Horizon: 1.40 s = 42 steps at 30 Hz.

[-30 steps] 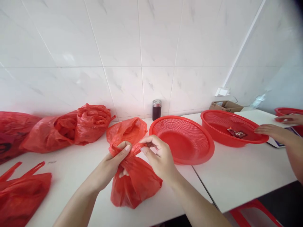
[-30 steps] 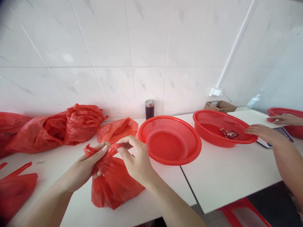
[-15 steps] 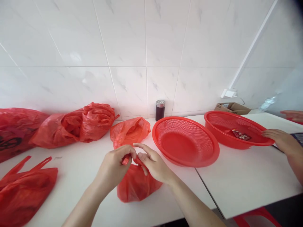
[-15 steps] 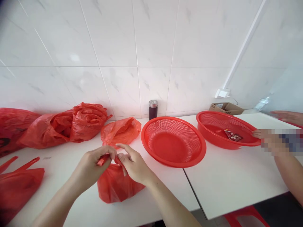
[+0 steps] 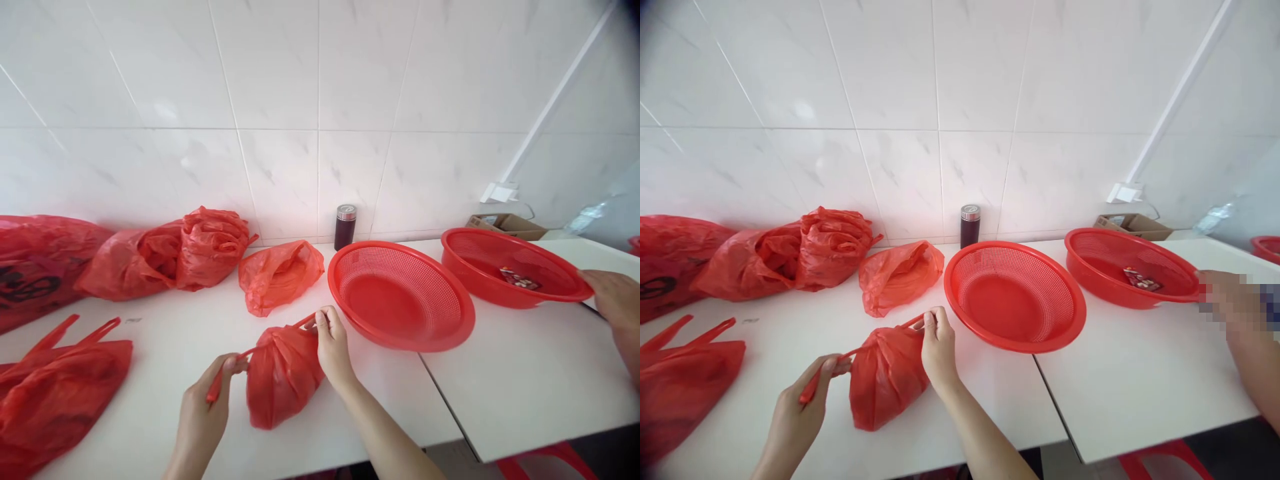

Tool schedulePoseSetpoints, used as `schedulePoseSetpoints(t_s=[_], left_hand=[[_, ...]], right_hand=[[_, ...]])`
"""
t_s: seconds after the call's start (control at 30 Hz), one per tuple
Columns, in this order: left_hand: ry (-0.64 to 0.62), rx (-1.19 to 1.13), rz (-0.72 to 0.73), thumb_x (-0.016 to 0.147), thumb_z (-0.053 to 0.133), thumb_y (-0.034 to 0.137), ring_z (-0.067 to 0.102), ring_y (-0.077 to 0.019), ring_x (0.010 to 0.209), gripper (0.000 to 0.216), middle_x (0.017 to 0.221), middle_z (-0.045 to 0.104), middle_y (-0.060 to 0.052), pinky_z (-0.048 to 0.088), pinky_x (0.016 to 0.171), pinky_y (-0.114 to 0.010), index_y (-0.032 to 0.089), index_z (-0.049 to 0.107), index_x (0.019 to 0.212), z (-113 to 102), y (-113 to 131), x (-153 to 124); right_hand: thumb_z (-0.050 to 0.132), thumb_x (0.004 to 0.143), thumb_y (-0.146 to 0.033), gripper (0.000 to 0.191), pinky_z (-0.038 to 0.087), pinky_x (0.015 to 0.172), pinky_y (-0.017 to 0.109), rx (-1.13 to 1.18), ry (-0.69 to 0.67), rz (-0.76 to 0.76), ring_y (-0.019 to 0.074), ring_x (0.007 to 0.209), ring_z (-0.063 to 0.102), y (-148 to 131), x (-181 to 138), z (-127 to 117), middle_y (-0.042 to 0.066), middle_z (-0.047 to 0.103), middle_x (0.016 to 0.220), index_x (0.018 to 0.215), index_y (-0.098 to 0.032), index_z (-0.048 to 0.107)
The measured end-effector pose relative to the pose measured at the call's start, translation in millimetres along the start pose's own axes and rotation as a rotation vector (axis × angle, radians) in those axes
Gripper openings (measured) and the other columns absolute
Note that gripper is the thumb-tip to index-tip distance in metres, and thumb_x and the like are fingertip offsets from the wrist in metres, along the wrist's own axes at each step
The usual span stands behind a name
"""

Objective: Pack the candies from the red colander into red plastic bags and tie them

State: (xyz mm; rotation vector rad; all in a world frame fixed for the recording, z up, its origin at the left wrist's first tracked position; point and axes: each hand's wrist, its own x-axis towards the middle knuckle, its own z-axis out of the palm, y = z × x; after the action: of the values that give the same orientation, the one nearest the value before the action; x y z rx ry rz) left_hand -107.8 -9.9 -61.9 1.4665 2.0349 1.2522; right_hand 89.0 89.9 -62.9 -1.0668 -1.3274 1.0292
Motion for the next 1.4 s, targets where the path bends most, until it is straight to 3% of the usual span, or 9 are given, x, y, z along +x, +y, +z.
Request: schedulePoseSetpoints(t_s=[0.17,0.3,0.4,0.53,0.73,0.9,1.17,1.4], left_hand=[[0.204,-0.088,-0.231,0.086,0.038,0.061,0.065,-0.0255,0.098,0.045,0.094,0.072,-0.003,0.046,0.084,-0.033,0.024,0.065,0.085,10.7,-26.3,-28.0],[0.304,-0.172,-0.188,0.089,0.035,0.059,0.062,-0.024,0.098,0.046,0.104,0.068,-0.006,0.047,0.086,-0.035,0.023,0.062,0.097,30.0,-12.6,-19.4],[0.215,-0.043,-0.107,0.094,0.027,0.051,0.061,-0.021,0.095,0.04,0.105,0.066,-0.006,0.046,0.083,-0.032,0.024,0.057,0.099,38.9,2.3,0.6],[0.047,0.131,-0.088,0.095,0.023,0.047,0.059,-0.0199,0.071,0.034,0.081,0.066,-0.002,0.044,0.066,-0.03,0.026,0.049,0.088,42.4,8.3,25.5],[-0.089,0.229,-0.039,0.096,0.025,0.044,0.058,-0.0188,0.066,0.034,0.074,0.065,-0.001,0.042,0.064,-0.027,0.027,0.05,0.083,45.6,-9.4,56.4],[-0.161,0.359,-0.067,0.096,0.024,0.043,0.063,-0.0232,0.073,0.036,0.08,0.069,-0.007,0.041,0.062,-0.029,0.026,0.056,0.091,52.0,-27.0,78.6],[-0.201,0.592,-0.078,0.094,0.028,0.035,0.064,-0.0279,0.075,0.031,0.087,0.071,-0.012,0.034,0.058,-0.031,0.024,0.057,0.097,57.6,-32.2,88.4],[-0.187,0.62,-0.107,0.094,0.027,0.033,0.062,-0.0248,0.068,0.029,0.082,0.071,-0.008,0.029,0.055,-0.03,0.025,0.054,0.092,49.2,-35.7,71.5]], right_hand=[[0.022,0.097,-0.04,0.025,0.047,0.065,0.027,-0.141,0.079,0.09,0.0139,0.064,0.061,41.8,8.8,12.7,-0.003,0.055,0.073,0.082,-0.025,0.036],[0.019,0.098,-0.036,0.025,0.041,0.062,0.026,-0.337,0.064,0.091,0.016,0.065,0.059,41.2,12.6,20.1,-0.002,0.058,0.069,0.087,-0.024,0.038],[0.026,0.097,-0.036,0.023,0.032,0.058,0.025,-0.509,-0.032,0.051,0.0166,0.062,0.057,31.6,16.1,26.1,-0.003,0.059,0.065,0.093,-0.024,0.045],[0.033,0.096,-0.034,0.02,0.026,0.056,0.025,-0.717,-0.131,0.016,0.0168,0.063,0.058,27.1,27.8,27.8,-0.002,0.061,0.067,0.099,-0.025,0.051],[0.034,0.097,-0.03,0.021,0.025,0.056,0.025,-0.937,-0.178,0.037,0.0165,0.068,0.061,42.5,51.5,21.6,0.001,0.066,0.074,0.101,-0.023,0.053],[0.036,0.097,-0.028,0.02,0.029,0.059,0.026,-1.04,-0.185,0.033,0.0177,0.073,0.064,53.1,63.4,22.8,0.004,0.07,0.079,0.102,-0.021,0.054],[0.035,0.097,-0.028,0.022,0.032,0.06,0.028,-1.128,-0.171,0.015,0.0201,0.073,0.066,61.5,69.3,22.6,0.008,0.071,0.08,0.103,-0.02,0.055],[0.032,0.098,-0.026,0.023,0.032,0.059,0.028,-1.113,-0.153,0.001,0.0203,0.07,0.065,66.9,65.6,17.6,0.007,0.07,0.077,0.106,-0.022,0.054]])
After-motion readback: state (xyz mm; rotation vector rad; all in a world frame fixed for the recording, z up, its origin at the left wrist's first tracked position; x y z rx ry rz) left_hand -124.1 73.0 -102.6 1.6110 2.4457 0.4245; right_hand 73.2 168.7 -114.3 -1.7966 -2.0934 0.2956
